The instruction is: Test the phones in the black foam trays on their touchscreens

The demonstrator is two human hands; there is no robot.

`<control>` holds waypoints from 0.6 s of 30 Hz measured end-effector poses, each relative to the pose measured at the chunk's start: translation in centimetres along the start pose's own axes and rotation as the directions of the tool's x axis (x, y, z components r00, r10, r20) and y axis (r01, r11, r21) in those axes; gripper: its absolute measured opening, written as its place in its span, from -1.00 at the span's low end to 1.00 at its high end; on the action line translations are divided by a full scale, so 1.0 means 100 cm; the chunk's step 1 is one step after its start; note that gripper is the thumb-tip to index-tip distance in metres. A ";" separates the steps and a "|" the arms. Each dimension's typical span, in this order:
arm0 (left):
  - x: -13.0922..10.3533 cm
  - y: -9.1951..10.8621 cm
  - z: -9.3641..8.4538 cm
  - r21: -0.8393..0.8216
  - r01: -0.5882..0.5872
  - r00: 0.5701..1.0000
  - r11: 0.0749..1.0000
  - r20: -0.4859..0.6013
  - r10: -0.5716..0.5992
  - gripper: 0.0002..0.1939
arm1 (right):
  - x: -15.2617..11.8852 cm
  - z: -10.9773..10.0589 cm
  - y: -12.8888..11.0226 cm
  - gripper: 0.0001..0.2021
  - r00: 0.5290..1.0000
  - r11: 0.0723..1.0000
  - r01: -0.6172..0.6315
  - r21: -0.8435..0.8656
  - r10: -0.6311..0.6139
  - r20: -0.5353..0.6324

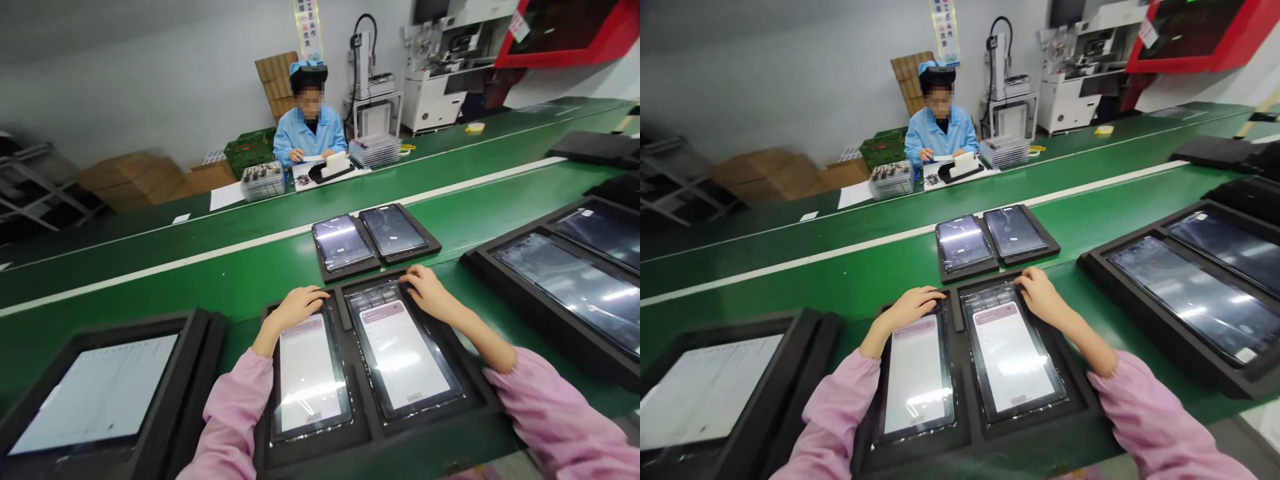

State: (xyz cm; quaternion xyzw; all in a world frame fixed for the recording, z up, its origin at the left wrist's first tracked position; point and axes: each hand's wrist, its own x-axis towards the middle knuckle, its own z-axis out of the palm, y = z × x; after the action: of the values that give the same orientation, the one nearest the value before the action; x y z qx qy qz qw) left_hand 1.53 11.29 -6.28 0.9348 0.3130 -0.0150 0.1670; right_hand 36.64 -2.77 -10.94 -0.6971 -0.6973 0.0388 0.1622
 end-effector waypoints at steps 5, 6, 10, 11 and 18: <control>-0.005 0.028 0.021 0.077 0.138 0.989 0.987 -0.068 -0.133 -0.49 | -0.063 0.023 -0.002 -0.65 0.976 0.997 -0.074 0.002 0.073 -0.207; -0.004 0.034 0.025 0.094 0.171 0.983 0.981 -0.090 -0.163 -0.45 | -0.068 0.027 -0.002 -0.66 0.964 0.998 -0.064 0.023 0.068 -0.257; 0.001 0.054 0.034 0.146 0.286 0.952 0.947 -0.159 -0.263 -0.43 | -0.067 0.033 -0.001 -0.70 0.948 0.996 -0.054 0.065 0.072 -0.311; 0.003 0.057 0.034 0.153 0.301 0.947 0.941 -0.162 -0.276 -0.44 | -0.065 0.033 0.000 -0.69 0.951 0.996 -0.065 0.065 0.081 -0.300; 0.002 0.061 0.026 0.164 0.323 0.941 0.932 -0.163 -0.298 -0.55 | -0.066 0.036 0.006 -0.69 0.960 0.989 -0.131 0.072 0.144 -0.240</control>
State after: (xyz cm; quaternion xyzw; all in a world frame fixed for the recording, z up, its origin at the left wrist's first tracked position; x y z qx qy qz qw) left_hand 5.53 6.03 -6.90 0.8838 0.4649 -0.0074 0.0520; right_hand 35.99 -8.62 -15.66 -0.7386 -0.6204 -0.0172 0.2631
